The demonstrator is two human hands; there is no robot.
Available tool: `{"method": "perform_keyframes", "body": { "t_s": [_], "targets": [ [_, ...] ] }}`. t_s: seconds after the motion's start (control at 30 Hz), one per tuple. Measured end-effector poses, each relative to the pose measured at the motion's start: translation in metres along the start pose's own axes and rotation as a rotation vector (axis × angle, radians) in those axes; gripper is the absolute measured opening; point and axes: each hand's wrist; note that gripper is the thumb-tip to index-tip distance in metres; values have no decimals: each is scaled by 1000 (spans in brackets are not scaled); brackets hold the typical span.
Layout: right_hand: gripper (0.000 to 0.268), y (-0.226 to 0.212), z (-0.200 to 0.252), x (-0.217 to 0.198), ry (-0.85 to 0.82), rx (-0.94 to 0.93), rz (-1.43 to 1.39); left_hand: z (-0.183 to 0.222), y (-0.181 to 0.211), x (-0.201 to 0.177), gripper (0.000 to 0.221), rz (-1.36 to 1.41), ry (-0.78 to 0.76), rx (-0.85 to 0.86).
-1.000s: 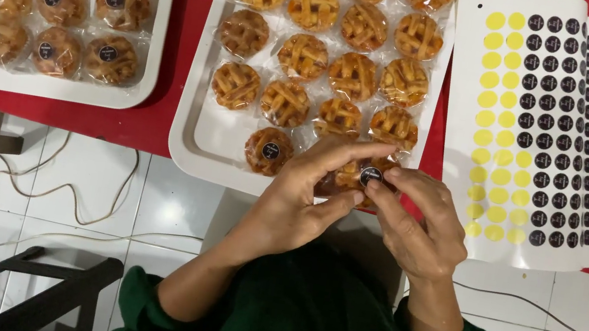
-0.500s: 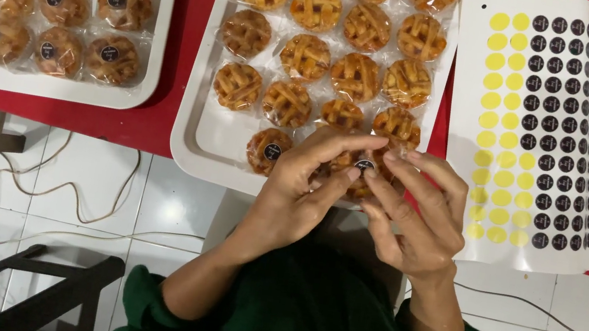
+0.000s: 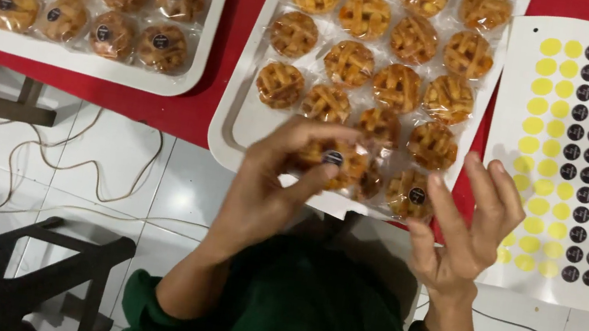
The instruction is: Peeling stickers from a sheet and applying them to the plastic wrap of individually packaged baked goods on a tray.
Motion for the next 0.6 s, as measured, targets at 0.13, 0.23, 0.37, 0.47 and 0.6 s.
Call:
{"method": "perform_keyframes", "body": {
  "t_s": [0.13, 0.23, 0.37, 0.47, 0.6],
  "targets": [
    [38, 3, -6, 0, 8, 27, 5, 11, 2, -37, 38, -135, 129, 6],
    [39, 5, -4, -1, 23, 42, 20, 13, -6, -56, 41, -443, 217, -92],
    [36, 7, -2, -3, 42, 98, 50, 8, -6, -59, 30, -356, 178, -212],
    [33, 10, -1, -5, 47, 117, 76, 5, -9, -61, 28, -295, 176, -262],
    [29, 15, 2, -8, 40, 141, 100, 10, -29, -71, 31, -673, 36, -135]
  ]
}}
Point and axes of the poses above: each hand's wrist, its own z-axis away from the middle knuckle, its own x-axis out of the palm, y = z × x, and after that the axes turned 11 degrees about z, right-handed
